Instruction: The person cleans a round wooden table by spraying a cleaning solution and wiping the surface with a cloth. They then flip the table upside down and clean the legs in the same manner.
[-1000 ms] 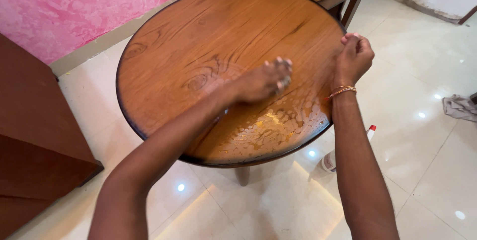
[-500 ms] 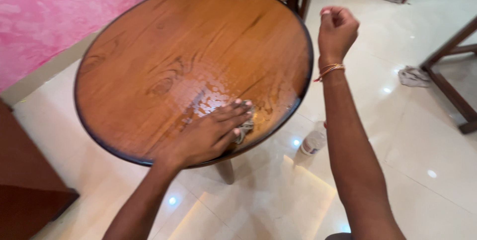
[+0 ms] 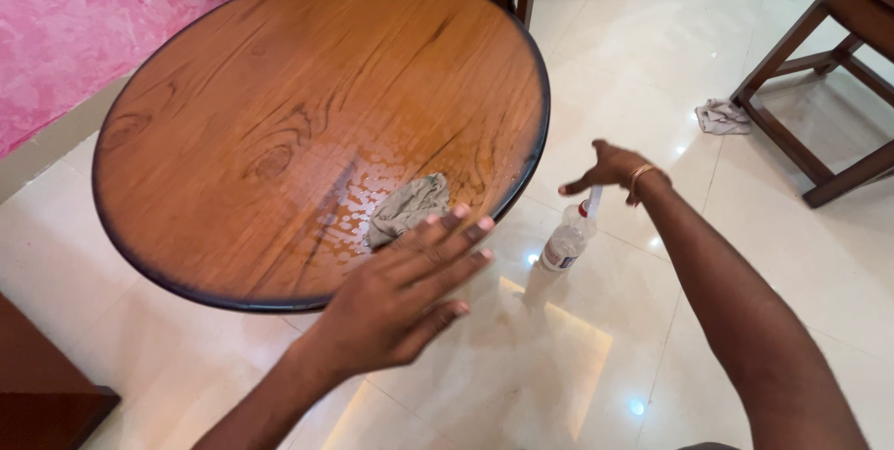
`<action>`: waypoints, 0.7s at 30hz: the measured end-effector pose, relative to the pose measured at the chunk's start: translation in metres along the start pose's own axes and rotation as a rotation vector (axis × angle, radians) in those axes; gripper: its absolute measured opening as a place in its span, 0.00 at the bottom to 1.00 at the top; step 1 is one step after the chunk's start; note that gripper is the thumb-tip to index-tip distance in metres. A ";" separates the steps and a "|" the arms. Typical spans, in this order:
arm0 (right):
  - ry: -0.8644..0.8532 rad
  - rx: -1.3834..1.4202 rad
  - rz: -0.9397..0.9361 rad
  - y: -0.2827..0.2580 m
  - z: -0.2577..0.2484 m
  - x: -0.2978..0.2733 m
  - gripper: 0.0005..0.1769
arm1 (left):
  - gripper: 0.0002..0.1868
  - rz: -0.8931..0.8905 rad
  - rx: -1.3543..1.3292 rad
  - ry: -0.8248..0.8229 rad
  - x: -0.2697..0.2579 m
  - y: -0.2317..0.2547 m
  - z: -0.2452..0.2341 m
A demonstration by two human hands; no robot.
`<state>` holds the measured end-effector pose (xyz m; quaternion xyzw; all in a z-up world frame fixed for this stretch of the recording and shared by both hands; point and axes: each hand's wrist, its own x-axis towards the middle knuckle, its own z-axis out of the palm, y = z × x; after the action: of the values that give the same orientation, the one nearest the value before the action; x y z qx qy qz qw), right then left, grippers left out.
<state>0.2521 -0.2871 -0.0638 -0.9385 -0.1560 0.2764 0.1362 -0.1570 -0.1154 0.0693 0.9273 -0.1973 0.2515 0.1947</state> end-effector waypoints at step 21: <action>0.135 -0.191 -0.199 0.012 0.041 0.022 0.50 | 0.19 -0.159 0.376 0.090 -0.045 -0.032 0.031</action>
<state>0.2490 -0.2828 -0.1114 -0.9434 -0.2645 0.1818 0.0832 -0.1657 -0.0908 0.0120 0.9477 -0.0642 0.3091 0.0462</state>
